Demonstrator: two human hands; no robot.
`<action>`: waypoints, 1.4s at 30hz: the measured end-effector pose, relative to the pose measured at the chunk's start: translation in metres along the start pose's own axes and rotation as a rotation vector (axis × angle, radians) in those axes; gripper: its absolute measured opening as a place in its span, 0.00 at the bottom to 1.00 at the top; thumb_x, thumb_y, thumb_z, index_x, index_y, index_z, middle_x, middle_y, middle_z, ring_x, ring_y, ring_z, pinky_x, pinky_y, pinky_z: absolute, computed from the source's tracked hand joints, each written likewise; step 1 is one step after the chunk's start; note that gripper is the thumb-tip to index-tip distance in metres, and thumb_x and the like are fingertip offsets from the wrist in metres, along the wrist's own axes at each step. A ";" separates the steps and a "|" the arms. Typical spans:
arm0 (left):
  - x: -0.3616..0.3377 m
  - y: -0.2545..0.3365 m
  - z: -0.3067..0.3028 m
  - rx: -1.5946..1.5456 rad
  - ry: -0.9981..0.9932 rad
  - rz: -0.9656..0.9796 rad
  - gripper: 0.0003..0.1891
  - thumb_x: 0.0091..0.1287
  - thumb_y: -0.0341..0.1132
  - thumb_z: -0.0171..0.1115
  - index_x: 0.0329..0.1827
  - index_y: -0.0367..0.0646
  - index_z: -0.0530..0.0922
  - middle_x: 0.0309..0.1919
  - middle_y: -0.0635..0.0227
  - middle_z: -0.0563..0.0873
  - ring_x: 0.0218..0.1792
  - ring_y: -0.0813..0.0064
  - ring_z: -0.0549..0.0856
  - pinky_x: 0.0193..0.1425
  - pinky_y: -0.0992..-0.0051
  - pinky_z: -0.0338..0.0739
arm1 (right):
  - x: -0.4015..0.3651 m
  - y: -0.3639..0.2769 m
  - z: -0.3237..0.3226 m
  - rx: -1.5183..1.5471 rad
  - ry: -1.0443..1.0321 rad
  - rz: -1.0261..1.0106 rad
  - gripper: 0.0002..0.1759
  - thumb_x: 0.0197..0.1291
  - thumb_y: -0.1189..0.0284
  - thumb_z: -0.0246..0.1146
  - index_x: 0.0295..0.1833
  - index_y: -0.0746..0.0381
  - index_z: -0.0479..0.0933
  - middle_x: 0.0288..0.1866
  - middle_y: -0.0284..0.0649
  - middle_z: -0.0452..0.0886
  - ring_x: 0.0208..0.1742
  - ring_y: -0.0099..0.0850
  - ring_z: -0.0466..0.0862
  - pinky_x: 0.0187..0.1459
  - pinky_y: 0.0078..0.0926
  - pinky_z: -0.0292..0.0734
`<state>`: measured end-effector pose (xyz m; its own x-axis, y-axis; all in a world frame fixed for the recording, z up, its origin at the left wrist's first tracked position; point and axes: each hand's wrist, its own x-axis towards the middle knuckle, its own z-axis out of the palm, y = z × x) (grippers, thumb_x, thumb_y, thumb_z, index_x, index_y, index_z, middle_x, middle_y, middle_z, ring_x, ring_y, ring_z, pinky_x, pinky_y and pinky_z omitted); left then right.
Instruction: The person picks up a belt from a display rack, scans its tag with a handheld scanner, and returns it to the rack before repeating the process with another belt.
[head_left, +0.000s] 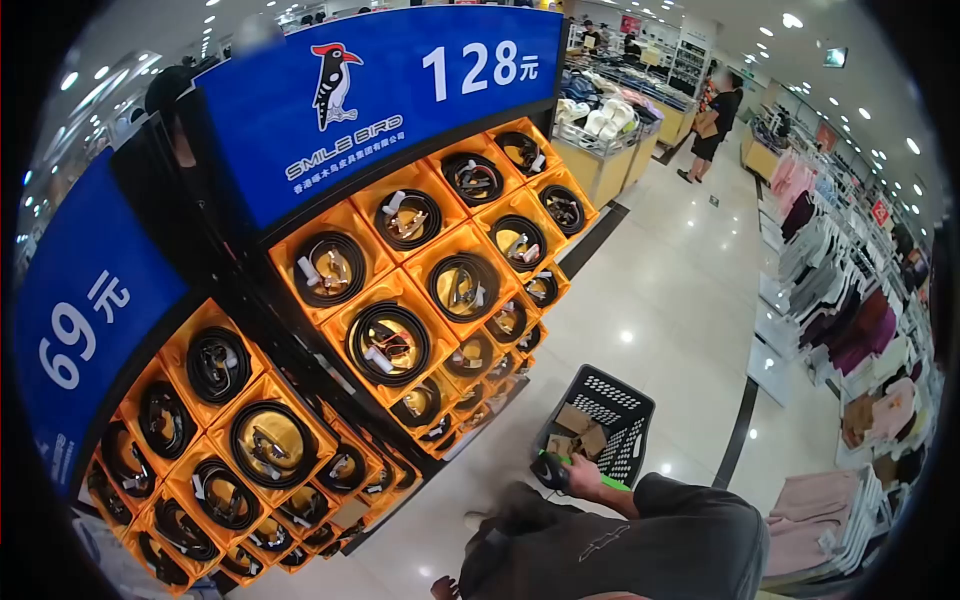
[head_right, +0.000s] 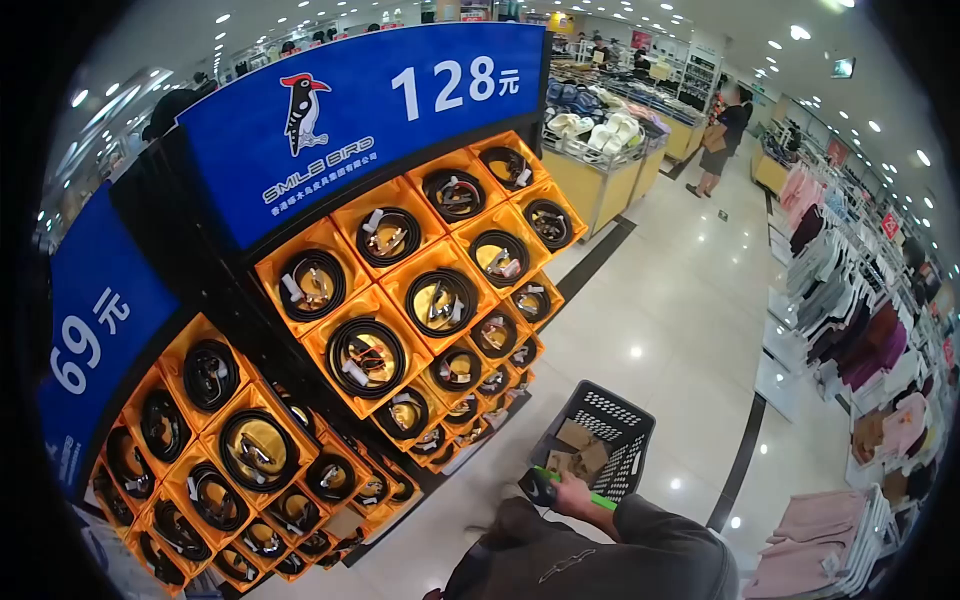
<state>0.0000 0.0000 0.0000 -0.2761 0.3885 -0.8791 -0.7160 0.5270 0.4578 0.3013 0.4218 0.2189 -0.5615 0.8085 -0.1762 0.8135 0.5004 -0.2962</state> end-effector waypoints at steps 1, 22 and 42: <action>-0.001 -0.001 0.002 -0.027 0.072 0.013 0.17 0.61 0.38 0.64 0.52 0.43 0.77 0.37 0.60 0.83 0.31 0.61 0.84 0.30 0.61 0.81 | 0.001 -0.003 -0.008 0.022 -0.017 -0.001 0.25 0.43 0.63 0.69 0.51 0.56 0.78 0.48 0.53 0.74 0.51 0.51 0.79 0.49 0.46 0.78; -0.068 0.007 0.010 -0.272 0.455 0.019 0.16 0.63 0.38 0.61 0.52 0.43 0.78 0.37 0.62 0.85 0.28 0.67 0.82 0.28 0.68 0.75 | 0.021 -0.082 0.026 0.119 0.072 -0.057 0.34 0.42 0.53 0.72 0.56 0.57 0.76 0.46 0.54 0.73 0.47 0.51 0.79 0.45 0.45 0.78; -0.343 0.424 0.119 0.446 0.821 1.852 0.10 0.51 0.14 0.58 0.34 0.37 0.79 0.31 0.61 0.81 0.33 0.62 0.80 0.37 0.73 0.75 | 0.015 -0.108 0.003 0.174 0.171 -0.143 0.32 0.35 0.64 0.73 0.50 0.64 0.76 0.54 0.52 0.70 0.57 0.52 0.71 0.54 0.47 0.73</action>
<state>-0.1327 0.1805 0.5114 -0.5754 0.2709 0.7718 0.8172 0.1518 0.5560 0.2050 0.3786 0.2453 -0.6228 0.7815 0.0359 0.6813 0.5644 -0.4662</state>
